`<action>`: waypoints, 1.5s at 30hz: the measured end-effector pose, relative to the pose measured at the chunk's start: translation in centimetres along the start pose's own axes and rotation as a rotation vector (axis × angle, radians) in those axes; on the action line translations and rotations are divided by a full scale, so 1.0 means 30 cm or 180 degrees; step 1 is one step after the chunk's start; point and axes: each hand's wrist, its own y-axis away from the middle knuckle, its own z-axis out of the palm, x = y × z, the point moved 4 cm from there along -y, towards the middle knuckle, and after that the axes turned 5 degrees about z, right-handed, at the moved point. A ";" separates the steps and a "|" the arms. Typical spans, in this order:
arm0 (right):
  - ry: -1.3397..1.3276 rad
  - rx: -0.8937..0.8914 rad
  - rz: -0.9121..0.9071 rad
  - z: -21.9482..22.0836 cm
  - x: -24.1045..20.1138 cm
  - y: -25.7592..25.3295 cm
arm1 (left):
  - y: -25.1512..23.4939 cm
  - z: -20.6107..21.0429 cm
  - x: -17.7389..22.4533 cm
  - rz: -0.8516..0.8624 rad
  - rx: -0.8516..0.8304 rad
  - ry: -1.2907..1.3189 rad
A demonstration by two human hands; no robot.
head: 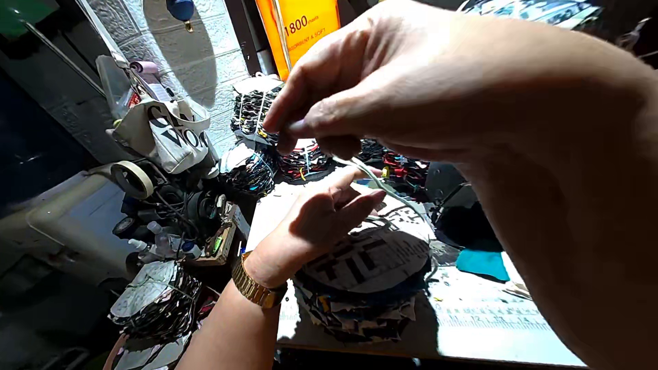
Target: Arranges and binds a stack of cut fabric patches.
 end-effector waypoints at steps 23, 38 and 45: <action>0.2611 0.0981 0.2401 0.136 0.708 0.666 | -0.041 0.037 -0.010 -0.0036 -0.0201 -0.0590; -0.1927 0.1961 0.1039 -0.137 0.429 0.471 | -0.038 0.037 0.005 -0.0005 -0.0334 -0.0759; -0.1178 0.1683 0.0191 -0.255 0.276 0.326 | -0.023 0.033 0.006 0.0185 -0.0321 -0.0790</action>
